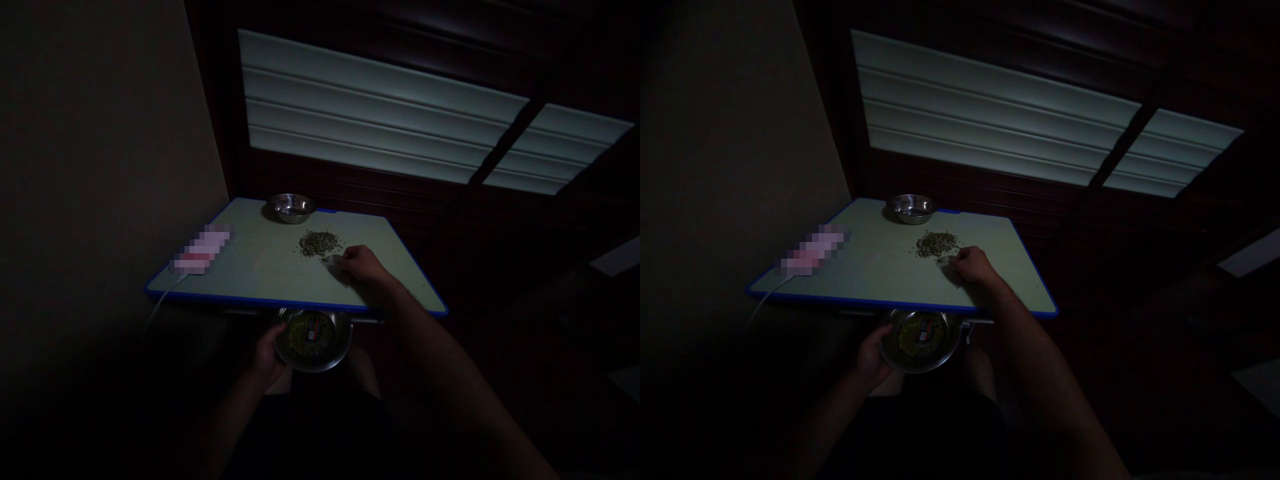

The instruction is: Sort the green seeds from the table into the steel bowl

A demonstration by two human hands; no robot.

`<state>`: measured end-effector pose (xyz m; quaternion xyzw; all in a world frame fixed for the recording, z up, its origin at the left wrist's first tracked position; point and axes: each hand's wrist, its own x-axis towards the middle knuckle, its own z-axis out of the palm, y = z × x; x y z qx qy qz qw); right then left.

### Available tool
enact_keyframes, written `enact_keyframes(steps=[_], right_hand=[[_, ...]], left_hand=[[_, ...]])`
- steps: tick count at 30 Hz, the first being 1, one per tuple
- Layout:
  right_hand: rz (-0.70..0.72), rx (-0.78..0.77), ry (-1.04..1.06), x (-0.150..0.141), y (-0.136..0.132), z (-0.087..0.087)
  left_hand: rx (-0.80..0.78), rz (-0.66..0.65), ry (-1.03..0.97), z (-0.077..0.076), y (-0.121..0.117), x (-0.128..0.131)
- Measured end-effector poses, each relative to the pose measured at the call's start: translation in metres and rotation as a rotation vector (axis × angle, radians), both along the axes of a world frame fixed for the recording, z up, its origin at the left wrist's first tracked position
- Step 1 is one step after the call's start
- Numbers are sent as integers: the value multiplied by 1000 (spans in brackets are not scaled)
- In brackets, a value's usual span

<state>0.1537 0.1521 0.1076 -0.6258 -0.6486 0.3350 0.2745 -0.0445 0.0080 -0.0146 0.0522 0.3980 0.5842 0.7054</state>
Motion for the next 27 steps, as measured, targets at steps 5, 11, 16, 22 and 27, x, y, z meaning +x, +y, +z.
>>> enact_keyframes(steps=[5,11,16,22,27], right_hand=[[-8,-24,-17,-6,0,3],[-75,3,-64,-11,-3,4],[-81,7,-50,-13,-4,3],[-67,-37,-9,-15,2,2],[-55,-38,-16,-18,8,4]], left_hand=[[-17,7,9,4,-1,1],[-8,6,23,6,-2,1],[0,7,17,3,-1,0],[-16,23,38,5,-1,1],[-27,17,22,10,-1,2]])
